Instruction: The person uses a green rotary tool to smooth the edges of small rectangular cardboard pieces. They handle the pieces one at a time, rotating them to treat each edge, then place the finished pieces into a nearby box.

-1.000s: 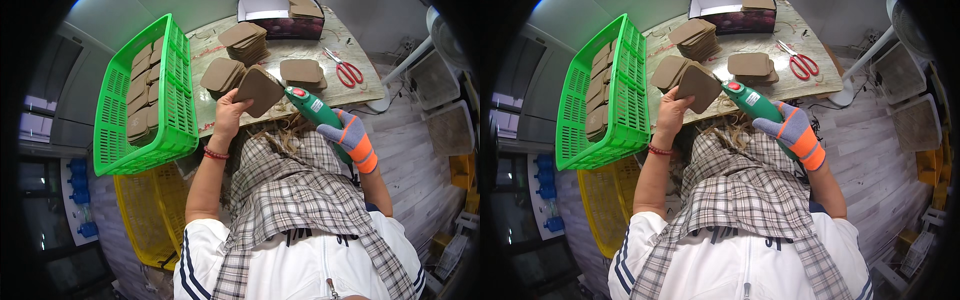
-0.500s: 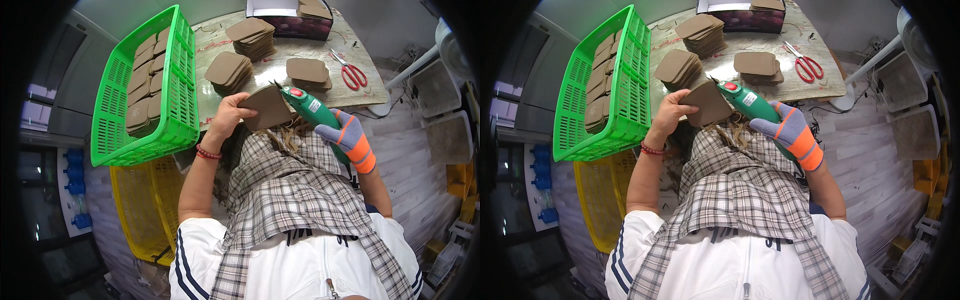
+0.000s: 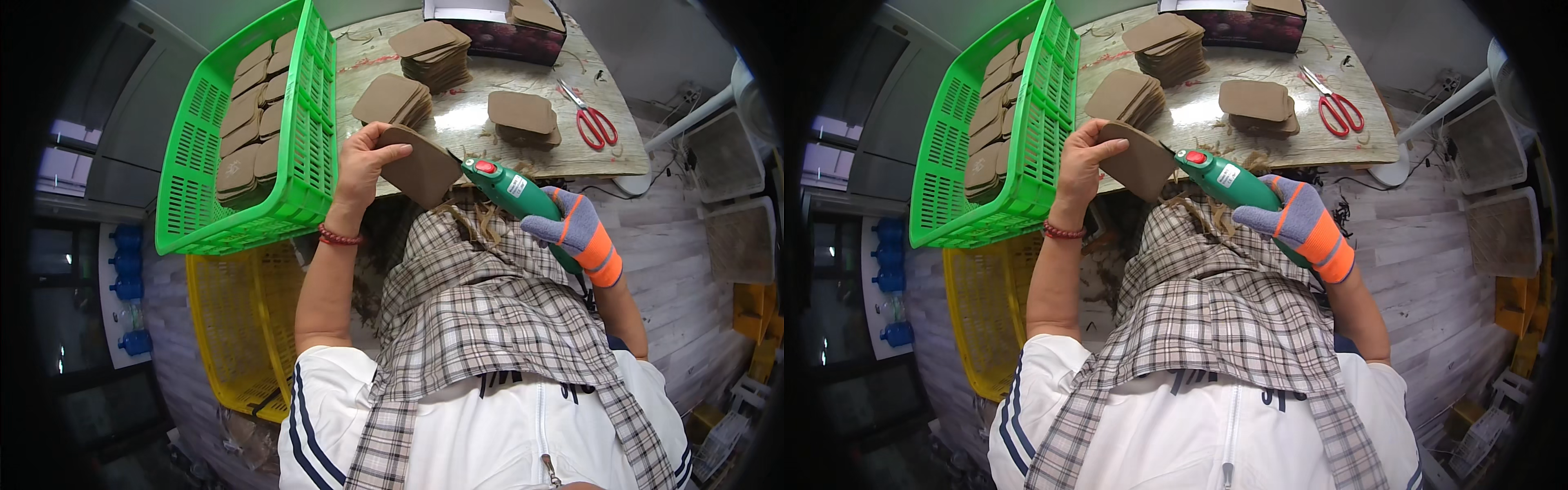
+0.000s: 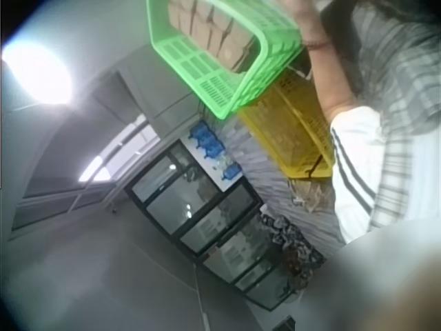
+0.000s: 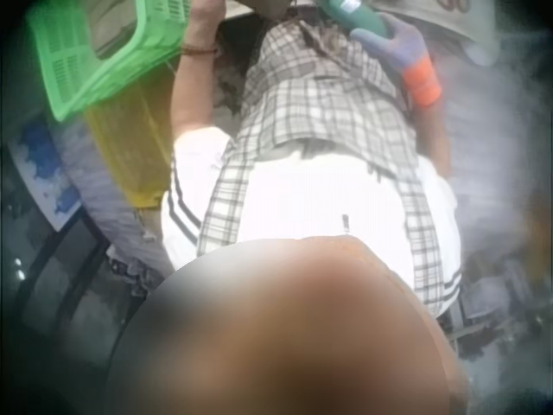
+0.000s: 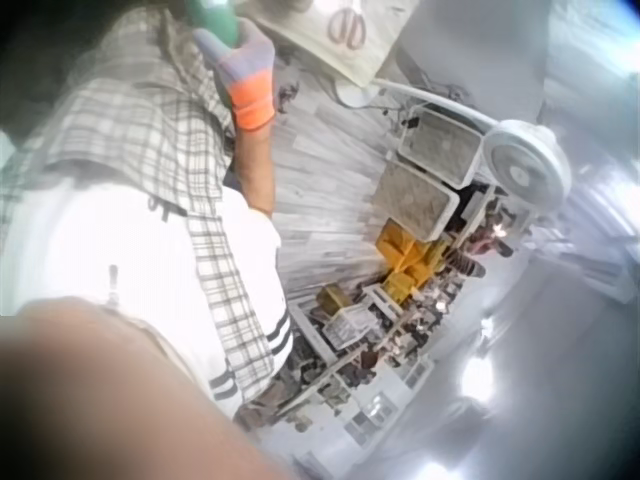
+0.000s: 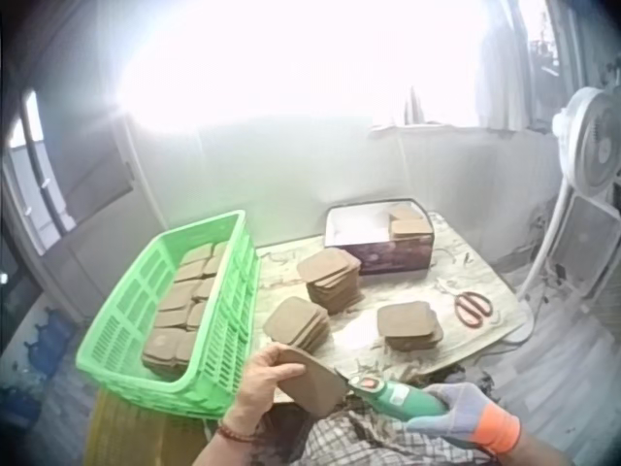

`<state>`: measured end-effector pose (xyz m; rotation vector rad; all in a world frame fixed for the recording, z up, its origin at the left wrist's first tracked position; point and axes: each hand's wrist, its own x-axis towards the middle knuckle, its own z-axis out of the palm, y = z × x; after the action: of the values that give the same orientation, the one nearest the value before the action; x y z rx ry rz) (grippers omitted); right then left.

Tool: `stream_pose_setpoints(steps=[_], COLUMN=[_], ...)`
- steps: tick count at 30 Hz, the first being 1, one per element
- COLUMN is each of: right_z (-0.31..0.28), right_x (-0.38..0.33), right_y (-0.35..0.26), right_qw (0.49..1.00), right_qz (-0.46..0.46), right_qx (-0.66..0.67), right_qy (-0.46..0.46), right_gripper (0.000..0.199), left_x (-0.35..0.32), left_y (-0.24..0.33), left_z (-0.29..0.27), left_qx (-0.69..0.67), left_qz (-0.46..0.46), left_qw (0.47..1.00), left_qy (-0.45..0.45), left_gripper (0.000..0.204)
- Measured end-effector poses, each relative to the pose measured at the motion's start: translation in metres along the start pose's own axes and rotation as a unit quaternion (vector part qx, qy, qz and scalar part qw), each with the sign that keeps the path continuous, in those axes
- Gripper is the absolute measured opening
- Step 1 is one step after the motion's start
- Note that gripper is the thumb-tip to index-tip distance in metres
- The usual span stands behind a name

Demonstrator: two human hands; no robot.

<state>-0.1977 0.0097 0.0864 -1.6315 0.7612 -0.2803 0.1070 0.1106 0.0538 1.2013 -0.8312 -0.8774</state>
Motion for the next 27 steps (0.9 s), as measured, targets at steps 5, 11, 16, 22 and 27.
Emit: stream_pose_setpoints(steps=[5,11,16,22,27], right_z=[0.002,0.003,0.001,-0.002,-0.017], right_x=[0.001,0.003,0.005,0.001,-0.014], right_y=[-0.003,-0.001,0.002,-0.005,0.002], right_qw=[0.999,1.0,0.998,0.999,0.994], right_qz=[-0.013,-0.017,-0.056,0.002,-0.029], right_qx=[-0.036,-0.009,-0.026,0.028,0.051], right_qy=[-0.006,-0.003,-0.002,0.032,0.088], right_gripper=[0.047,0.046,0.046,0.046,0.048], left_x=[-0.002,-0.001,0.002,0.018,0.067], left_y=[0.002,0.003,0.008,-0.017,-0.042], left_z=[0.009,0.023,0.035,0.047,0.046], left_qx=[0.002,0.043,0.116,0.136,0.019], left_qz=[-0.034,-0.073,-0.103,-0.139,-0.049], left_qw=[0.999,0.989,0.97,0.971,0.998], left_qy=[-0.04,-0.119,-0.188,-0.142,0.03], left_gripper=[0.019,0.018,0.03,0.058,0.056])
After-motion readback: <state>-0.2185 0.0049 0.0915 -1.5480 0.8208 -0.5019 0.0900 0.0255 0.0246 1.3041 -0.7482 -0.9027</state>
